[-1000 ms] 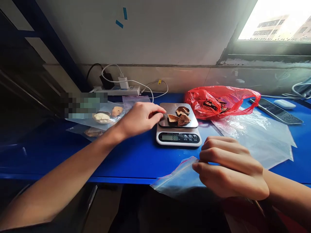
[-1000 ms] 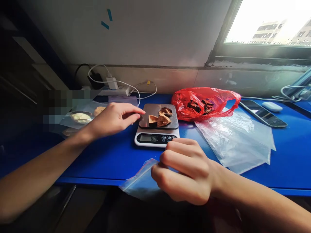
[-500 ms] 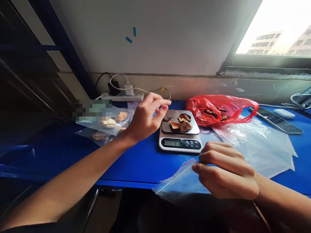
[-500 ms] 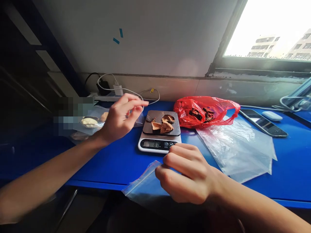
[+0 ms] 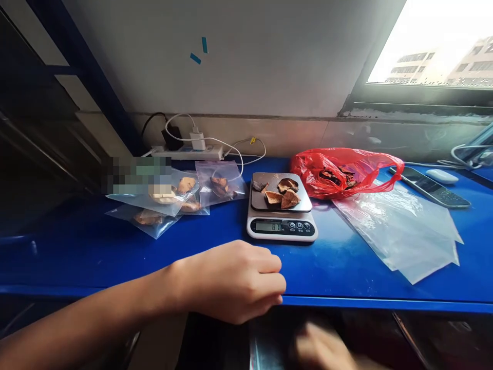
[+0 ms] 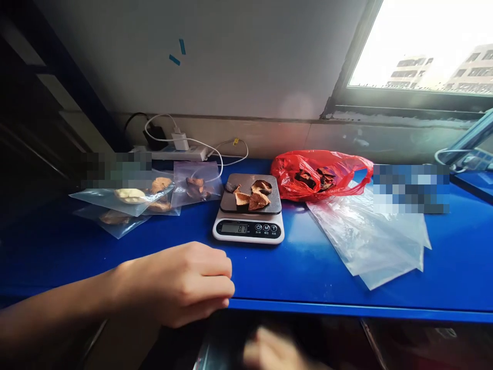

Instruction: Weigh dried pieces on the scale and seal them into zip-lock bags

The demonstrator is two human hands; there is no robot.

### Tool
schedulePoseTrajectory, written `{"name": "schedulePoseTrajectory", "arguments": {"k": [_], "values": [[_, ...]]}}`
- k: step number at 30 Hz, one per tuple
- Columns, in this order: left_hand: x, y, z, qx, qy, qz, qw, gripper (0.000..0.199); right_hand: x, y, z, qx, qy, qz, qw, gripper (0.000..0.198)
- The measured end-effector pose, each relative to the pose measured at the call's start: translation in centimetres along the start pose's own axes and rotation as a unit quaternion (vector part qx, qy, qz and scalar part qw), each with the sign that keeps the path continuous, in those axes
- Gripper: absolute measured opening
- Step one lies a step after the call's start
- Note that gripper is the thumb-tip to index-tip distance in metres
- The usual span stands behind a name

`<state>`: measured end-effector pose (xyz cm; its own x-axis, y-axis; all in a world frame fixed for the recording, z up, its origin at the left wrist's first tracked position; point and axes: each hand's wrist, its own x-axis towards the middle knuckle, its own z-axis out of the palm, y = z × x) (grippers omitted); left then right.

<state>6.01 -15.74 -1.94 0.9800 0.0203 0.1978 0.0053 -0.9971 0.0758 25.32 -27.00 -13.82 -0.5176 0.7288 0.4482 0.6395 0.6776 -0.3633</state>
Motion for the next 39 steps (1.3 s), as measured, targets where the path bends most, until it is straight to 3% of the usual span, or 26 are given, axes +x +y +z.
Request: {"name": "schedulePoseTrajectory", "arguments": {"k": [2, 4, 6, 7, 8, 12, 15, 18, 20, 25, 28, 31, 34, 37, 39], "values": [[-0.4, -0.4, -0.1, 0.005, 0.011, -0.009, 1.000, 0.019, -0.9, 0.4, 0.7, 0.066, -0.091, 0.094, 0.989, 0.029], [-0.5, -0.6, 0.0, 0.004, 0.022, -0.006, 1.000, 0.020, -0.7, 0.9, 0.4, 0.167, -0.203, 0.170, 0.950, 0.045], [-0.4, -0.6, 0.1, 0.002, 0.027, -0.001, 1.000, 0.021, 0.3, 1.0, -0.1, 0.254, -0.270, 0.185, 0.910, 0.063], [-0.4, -0.6, 0.2, 0.002, 0.030, 0.001, 1.000, 0.021, 1.0, 0.8, -0.3, 0.271, -0.283, 0.173, 0.904, 0.067], [-0.4, -0.5, 0.3, 0.003, 0.033, 0.001, 0.999, 0.021, 1.7, 0.5, -0.4, 0.268, -0.291, 0.158, 0.905, 0.064], [-0.5, -0.3, 0.4, 0.005, 0.045, -0.004, 0.999, 0.021, 3.8, -1.1, -0.3, 0.132, -0.320, 0.138, 0.928, 0.016], [-0.4, -0.3, 0.3, -0.022, 0.051, 0.002, 0.998, 0.022, 3.5, -1.6, -0.5, 0.117, -0.338, 0.131, 0.924, 0.006], [-0.3, -0.5, 0.1, -0.072, 0.050, 0.013, 0.996, 0.016, 2.0, -1.2, -0.9, 0.198, -0.290, 0.018, 0.936, 0.017], [-0.2, -0.6, 0.1, -0.101, 0.051, 0.017, 0.993, 0.011, 1.3, -0.9, -1.0, 0.227, -0.274, -0.029, 0.934, 0.010], [0.0, -0.6, -0.1, -0.161, 0.048, -0.003, 0.986, 0.010, 1.8, -0.4, -1.5, 0.265, -0.302, 0.042, 0.915, 0.002], [0.0, -0.7, -0.6, -0.248, 0.022, -0.030, 0.968, 0.010, 2.6, -0.5, -2.8, 0.292, -0.248, 0.030, 0.923, 0.006], [0.0, -0.8, -1.3, -0.398, -0.021, -0.057, 0.915, 0.015, 3.3, -0.9, -5.1, 0.265, -0.083, 0.031, 0.960, 0.008], [-0.2, -0.8, -1.8, -0.521, -0.056, -0.106, 0.845, 0.034, 3.9, -1.6, -7.4, 0.211, 0.063, 0.037, 0.975, 0.018], [-0.3, -1.0, -1.9, -0.590, -0.062, -0.154, 0.790, 0.049, 4.4, -2.2, -8.6, 0.153, 0.090, 0.030, 0.984, 0.021], [-0.3, -1.1, -2.0, -0.609, -0.060, -0.162, 0.774, 0.051, 4.6, -2.2, -8.7, 0.118, 0.086, 0.035, 0.989, 0.022]]}}
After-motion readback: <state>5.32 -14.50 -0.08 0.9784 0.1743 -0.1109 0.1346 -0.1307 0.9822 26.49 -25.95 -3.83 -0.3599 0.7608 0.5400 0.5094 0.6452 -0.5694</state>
